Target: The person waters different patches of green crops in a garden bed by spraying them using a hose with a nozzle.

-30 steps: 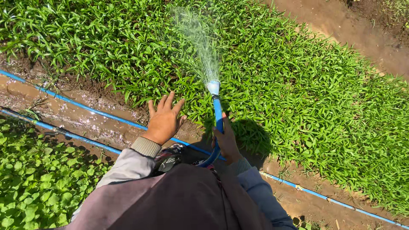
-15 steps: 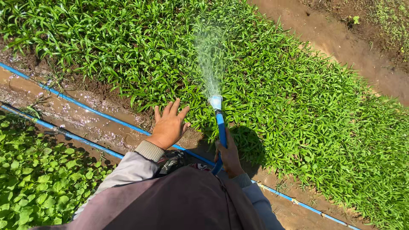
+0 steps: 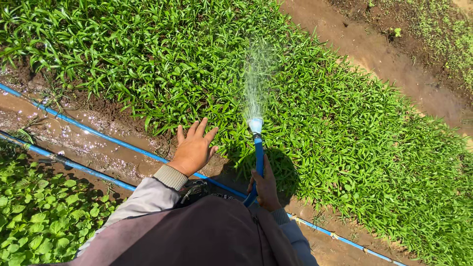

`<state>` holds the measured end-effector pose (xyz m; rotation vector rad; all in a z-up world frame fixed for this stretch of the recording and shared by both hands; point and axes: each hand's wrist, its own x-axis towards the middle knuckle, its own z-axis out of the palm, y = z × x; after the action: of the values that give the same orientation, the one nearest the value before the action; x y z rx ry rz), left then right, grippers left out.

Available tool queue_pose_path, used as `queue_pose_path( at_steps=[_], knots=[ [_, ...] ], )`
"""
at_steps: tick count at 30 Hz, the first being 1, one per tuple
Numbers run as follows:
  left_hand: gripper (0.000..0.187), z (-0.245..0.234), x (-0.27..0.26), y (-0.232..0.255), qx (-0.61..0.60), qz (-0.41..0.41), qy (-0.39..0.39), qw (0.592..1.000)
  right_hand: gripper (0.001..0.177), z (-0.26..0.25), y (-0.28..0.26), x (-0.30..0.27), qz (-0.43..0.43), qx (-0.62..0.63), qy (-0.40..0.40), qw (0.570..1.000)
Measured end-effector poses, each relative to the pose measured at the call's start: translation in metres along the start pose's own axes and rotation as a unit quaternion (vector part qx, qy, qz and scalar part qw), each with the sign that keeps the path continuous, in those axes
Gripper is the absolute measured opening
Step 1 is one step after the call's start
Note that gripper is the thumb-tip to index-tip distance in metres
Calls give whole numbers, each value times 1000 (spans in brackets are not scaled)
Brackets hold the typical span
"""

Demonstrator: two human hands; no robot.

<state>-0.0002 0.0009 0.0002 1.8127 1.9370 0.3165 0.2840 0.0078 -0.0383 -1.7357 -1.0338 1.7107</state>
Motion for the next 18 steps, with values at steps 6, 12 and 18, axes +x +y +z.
queue_pose_path(
  at_steps=[6,12,18],
  knots=[
    [64,0,5,-2,-2,1,-12,1000,80,3,-3,0,-9,7,22,1000],
    [63,2,7,-6,15,14,-7,1000,78,11,-14,-6,-13,21,44,999],
    [62,-1,7,-9,12,17,5,1000,76,18,-18,-5,-13,7,6,1000]
  ],
)
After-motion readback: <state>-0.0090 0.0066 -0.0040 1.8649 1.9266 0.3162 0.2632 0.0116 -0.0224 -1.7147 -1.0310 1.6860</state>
